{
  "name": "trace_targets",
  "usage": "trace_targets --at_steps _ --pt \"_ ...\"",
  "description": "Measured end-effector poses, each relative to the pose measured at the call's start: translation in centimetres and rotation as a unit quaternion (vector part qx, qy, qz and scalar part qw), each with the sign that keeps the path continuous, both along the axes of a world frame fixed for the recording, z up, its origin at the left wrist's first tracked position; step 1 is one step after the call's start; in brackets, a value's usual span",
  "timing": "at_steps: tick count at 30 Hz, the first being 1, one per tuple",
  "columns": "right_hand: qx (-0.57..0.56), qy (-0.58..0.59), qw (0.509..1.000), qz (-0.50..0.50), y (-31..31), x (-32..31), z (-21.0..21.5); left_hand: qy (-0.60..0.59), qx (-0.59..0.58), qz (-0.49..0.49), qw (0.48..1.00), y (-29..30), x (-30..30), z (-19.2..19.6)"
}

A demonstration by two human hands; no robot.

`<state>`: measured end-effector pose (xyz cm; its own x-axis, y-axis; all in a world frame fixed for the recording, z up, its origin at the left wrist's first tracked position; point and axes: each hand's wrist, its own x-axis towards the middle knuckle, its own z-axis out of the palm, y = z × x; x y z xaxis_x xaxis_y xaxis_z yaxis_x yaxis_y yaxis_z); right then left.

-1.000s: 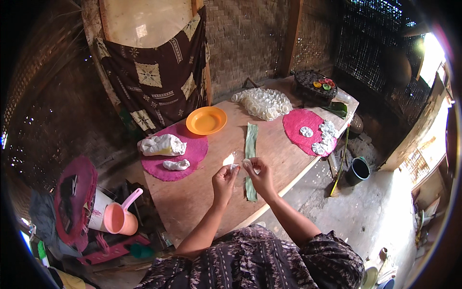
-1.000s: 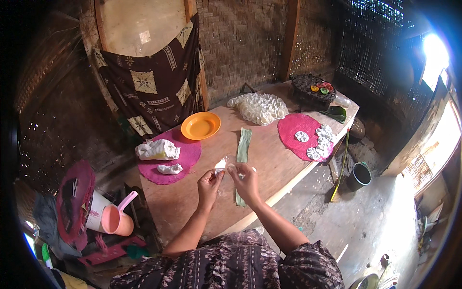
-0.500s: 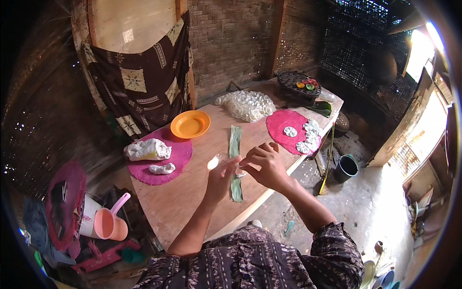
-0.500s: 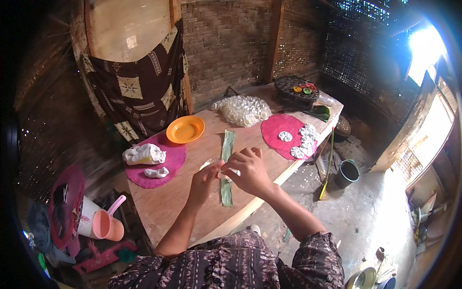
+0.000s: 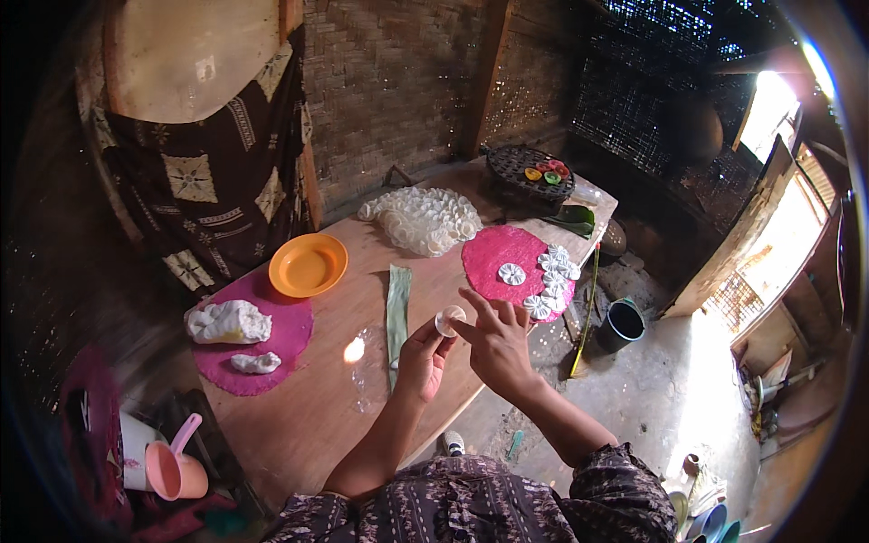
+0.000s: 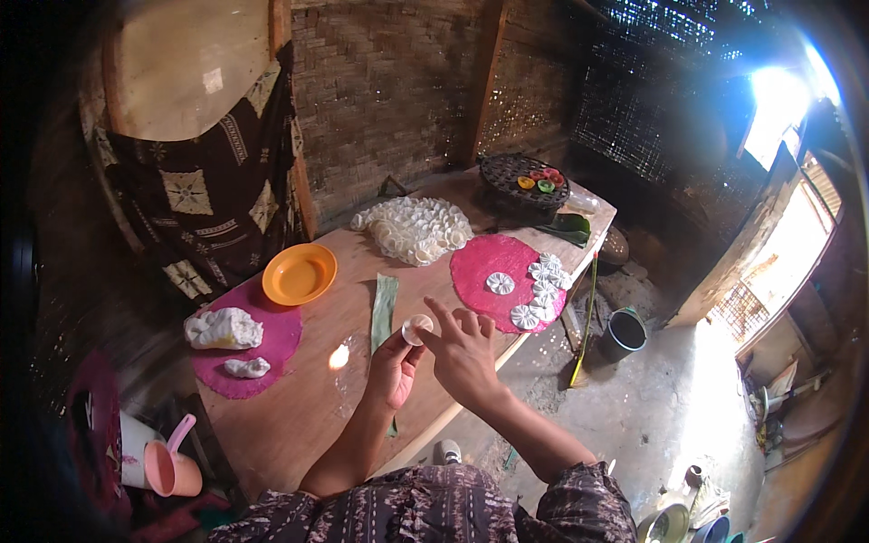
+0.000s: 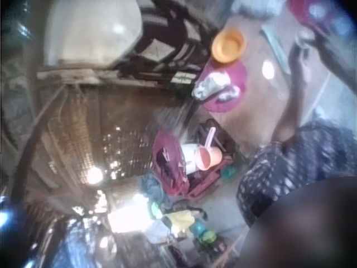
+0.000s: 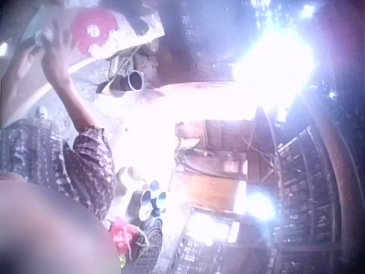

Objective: The person repeatedly takes small portions of white dough, rolls them into balls, flattens them on a green strip, and folds them into pleated shapes. The finished pieces are placed on a pink mat on the table.

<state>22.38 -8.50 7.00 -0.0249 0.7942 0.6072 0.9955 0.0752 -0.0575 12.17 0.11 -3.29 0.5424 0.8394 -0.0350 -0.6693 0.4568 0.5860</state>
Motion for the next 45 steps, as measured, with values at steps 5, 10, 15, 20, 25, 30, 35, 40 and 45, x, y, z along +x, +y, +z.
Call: trace_targets --at_steps 5,10,15,20,25,30,35,40,45 --pt "-0.089 0.043 0.995 -0.033 2.9 5.2 -6.5 0.025 -0.052 -0.086 0.995 1.5 1.9 -1.8" --pt "-0.284 0.441 0.847 0.087 5.4 16.7 -18.1 0.112 -0.138 -0.257 0.950 1.4 2.0 -5.7" --pt "-0.268 0.286 0.892 -0.226 9.2 30.8 -20.4 0.101 -0.099 -0.195 0.971 2.3 1.1 -6.6" --pt "-0.197 0.081 0.918 -0.334 8.1 38.9 -16.9 0.130 -0.028 -0.093 0.987 5.3 -1.0 -4.5" --pt "-0.264 0.044 0.919 -0.289 6.7 40.6 -17.6 0.143 -0.037 -0.032 0.989 6.5 -1.8 -3.7" --pt "-0.270 0.081 0.920 -0.273 6.3 40.0 -19.5 0.150 -0.046 -0.037 0.987 6.4 -0.8 -4.4" --pt "-0.306 0.078 0.902 -0.295 5.9 38.5 -19.9 0.142 -0.036 -0.052 0.988 6.3 1.6 -4.3" --pt "-0.287 0.181 0.896 -0.285 7.7 38.4 -16.1 0.074 0.009 -0.098 0.992 7.4 5.1 -2.5" --pt "-0.198 0.762 0.609 0.097 10.3 29.3 -15.4 0.047 0.032 -0.042 0.997 10.0 6.9 -2.2"
